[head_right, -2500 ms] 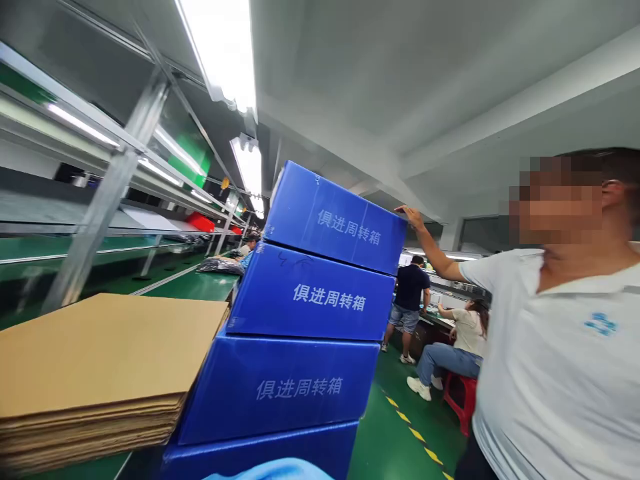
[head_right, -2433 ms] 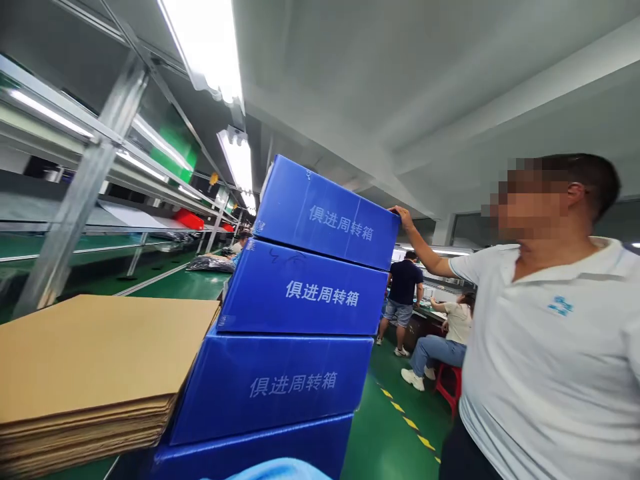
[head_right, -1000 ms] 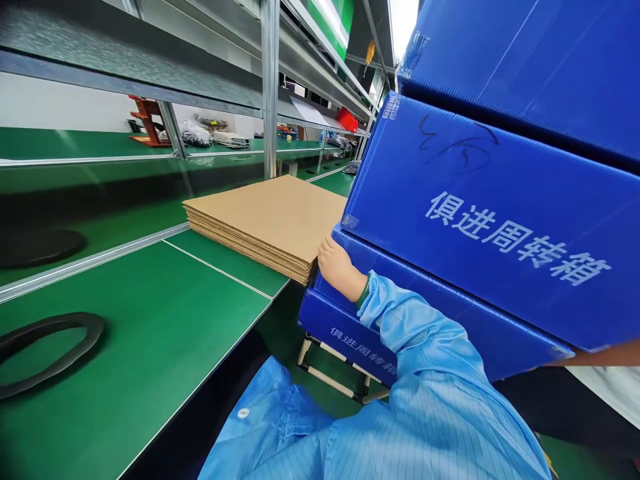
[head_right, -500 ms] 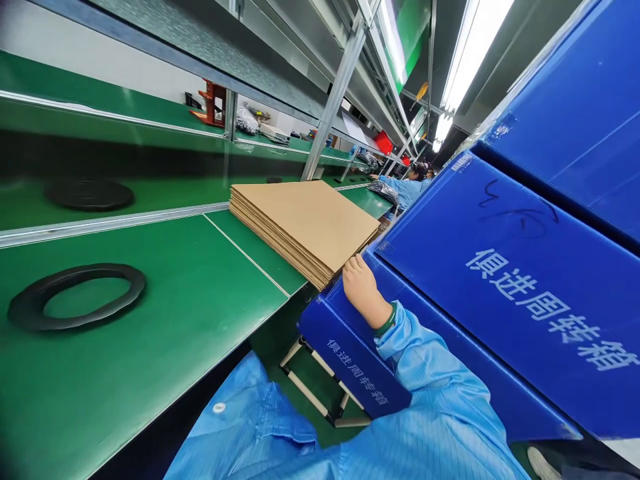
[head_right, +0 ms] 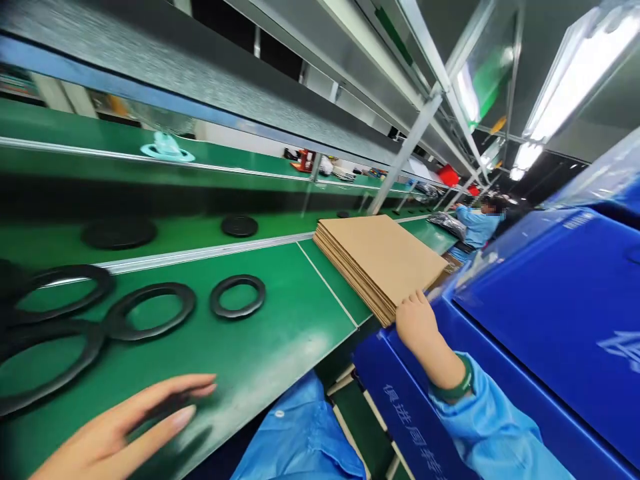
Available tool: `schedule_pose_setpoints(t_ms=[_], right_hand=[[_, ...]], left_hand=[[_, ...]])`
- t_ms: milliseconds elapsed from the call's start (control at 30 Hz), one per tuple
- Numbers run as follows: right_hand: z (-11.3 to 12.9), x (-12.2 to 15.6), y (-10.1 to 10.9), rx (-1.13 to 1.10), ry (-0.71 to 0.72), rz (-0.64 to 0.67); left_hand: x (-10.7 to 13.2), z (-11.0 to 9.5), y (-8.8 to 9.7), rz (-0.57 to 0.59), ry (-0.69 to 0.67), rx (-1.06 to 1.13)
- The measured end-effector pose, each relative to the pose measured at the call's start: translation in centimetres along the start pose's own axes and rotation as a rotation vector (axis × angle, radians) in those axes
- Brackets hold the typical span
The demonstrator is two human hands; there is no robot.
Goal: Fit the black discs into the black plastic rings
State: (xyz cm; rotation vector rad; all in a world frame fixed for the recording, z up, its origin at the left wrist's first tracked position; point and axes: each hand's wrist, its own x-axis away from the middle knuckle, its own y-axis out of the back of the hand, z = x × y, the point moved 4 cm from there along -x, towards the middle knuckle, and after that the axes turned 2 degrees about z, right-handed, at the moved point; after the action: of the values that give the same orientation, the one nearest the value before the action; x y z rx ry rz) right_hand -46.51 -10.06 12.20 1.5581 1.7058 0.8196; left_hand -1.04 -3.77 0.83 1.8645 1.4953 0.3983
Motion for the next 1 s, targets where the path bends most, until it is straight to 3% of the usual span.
schedule_pose_setpoints(t_ms=[67, 233, 367, 467, 533, 633, 800, 900, 1000], right_hand=[[3.4, -1.4, 2.2, -0.073, 0.058, 0.012], [14.1, -5.6, 6.6, -0.298, 0.319, 0.028], [20.5, -9.9, 7.1, -0.358, 0.408, 0.031], [22.7, -14.2, 7.6, -0.399, 0.356, -0.022], [22.1, -17.7, 8.2, -0.427, 0.255, -0.085], [18.0, -22.8, 8.4, -0.436, 0.008, -0.159], [9.6, -26.3, 5.1, -0.396, -0.376, -0.078], [7.6, -26.5, 2.8, -0.372, -0.422, -0.004], [7.3, -26.7, 1.3, -0.343, -0.377, 0.032]], left_hand=[[-2.6, -0.6, 0.1, 0.032, 0.039, -0.07], [-7.9, -0.7, -2.7, -0.103, -0.091, -0.374], [-8.8, 1.5, -3.7, -0.157, -0.099, -0.438], [-8.3, 2.6, -3.4, -0.176, -0.132, -0.399], [-8.0, 3.1, -3.4, -0.184, -0.151, -0.359], [-8.0, 4.1, -3.8, -0.167, -0.185, -0.293], [-8.3, 5.6, -4.4, -0.173, -0.205, -0.237], [-8.3, 6.0, -4.5, -0.215, -0.224, -0.234], [-8.3, 6.0, -4.5, -0.228, -0.232, -0.235]])
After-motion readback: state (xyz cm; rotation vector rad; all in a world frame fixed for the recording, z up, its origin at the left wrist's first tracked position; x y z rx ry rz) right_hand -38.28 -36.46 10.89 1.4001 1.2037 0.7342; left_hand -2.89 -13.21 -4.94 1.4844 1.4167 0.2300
